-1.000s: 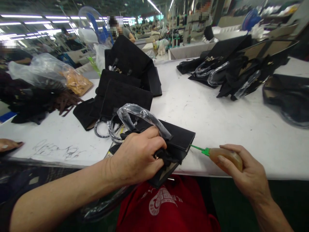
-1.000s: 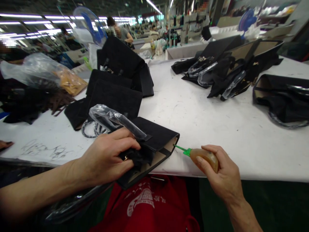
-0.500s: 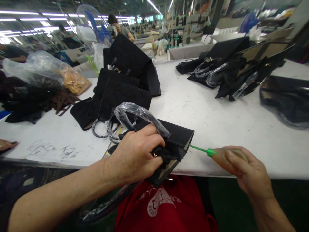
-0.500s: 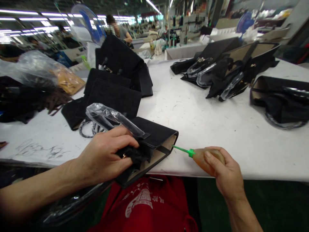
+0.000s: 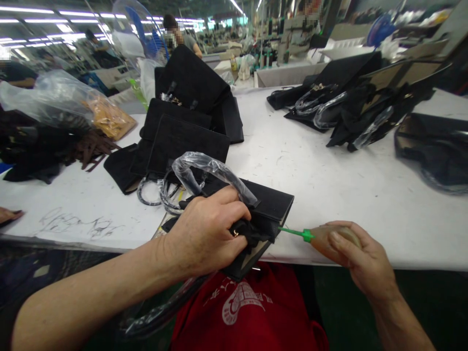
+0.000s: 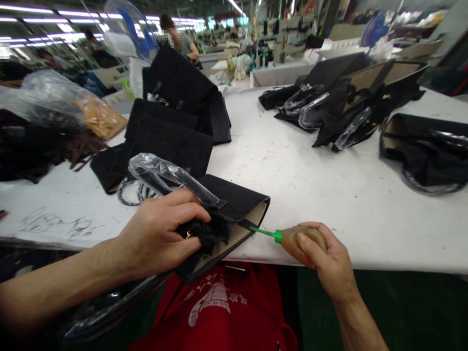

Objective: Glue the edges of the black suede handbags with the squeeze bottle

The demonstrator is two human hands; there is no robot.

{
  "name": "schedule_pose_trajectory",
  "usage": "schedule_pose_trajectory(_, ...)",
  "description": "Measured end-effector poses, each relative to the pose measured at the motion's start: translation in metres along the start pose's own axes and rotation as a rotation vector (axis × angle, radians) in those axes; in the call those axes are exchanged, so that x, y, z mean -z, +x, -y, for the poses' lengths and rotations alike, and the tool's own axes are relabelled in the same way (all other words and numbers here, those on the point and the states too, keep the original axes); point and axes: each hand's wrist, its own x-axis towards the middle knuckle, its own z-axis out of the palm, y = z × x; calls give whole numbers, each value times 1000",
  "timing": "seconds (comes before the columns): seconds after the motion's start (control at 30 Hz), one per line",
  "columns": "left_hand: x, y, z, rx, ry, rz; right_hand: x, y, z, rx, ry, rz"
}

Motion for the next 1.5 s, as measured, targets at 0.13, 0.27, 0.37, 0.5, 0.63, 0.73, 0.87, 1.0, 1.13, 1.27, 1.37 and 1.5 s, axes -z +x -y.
schedule_pose_trajectory(0.13,-2,-3,-1,-24,3,-10,-3,-7,17,97,-246,-41)
schedule_pose_trajectory(0.27,-5,-7,-4,-49,-1,-18,-3,-8,27,137,-269,-66)
schedule_pose_trajectory(0.37,-8,-14,-7,-77,2,-44,-4,-8,30,167,-296,39)
schedule_pose_trajectory(0.5,-13,-25,-8,-96,7,-94,-7,-10,34,258,-378,-73)
schedule_pose_trajectory(0.63,-18,-34,-7,-99,0,-131,-8,-10,35,150,-255,105)
schedule_pose_trajectory(0.73,-21,-39,-7,-92,2,-133,-8,-9,33,174,-312,36)
schedule_pose_trajectory(0.87,-24,-43,-7,-91,-8,-146,-7,-10,34,155,-237,47)
schedule_pose_trajectory(1.0,-25,-44,-6,-109,-18,-167,-6,-10,34,151,-271,87)
schedule_pose_trajectory(1.13,-23,-44,-6,-97,6,-163,-5,-10,32,168,-295,-13)
schedule_pose_trajectory(1.27,-22,-43,-7,-89,3,-162,-4,-11,34,118,-257,78)
schedule_pose_trajectory(1.37,-23,-43,-6,-95,7,-172,-3,-12,34,62,-188,125)
schedule_pose_trajectory(1.5,-24,-42,-7,-104,7,-171,0,-13,31,46,-220,59)
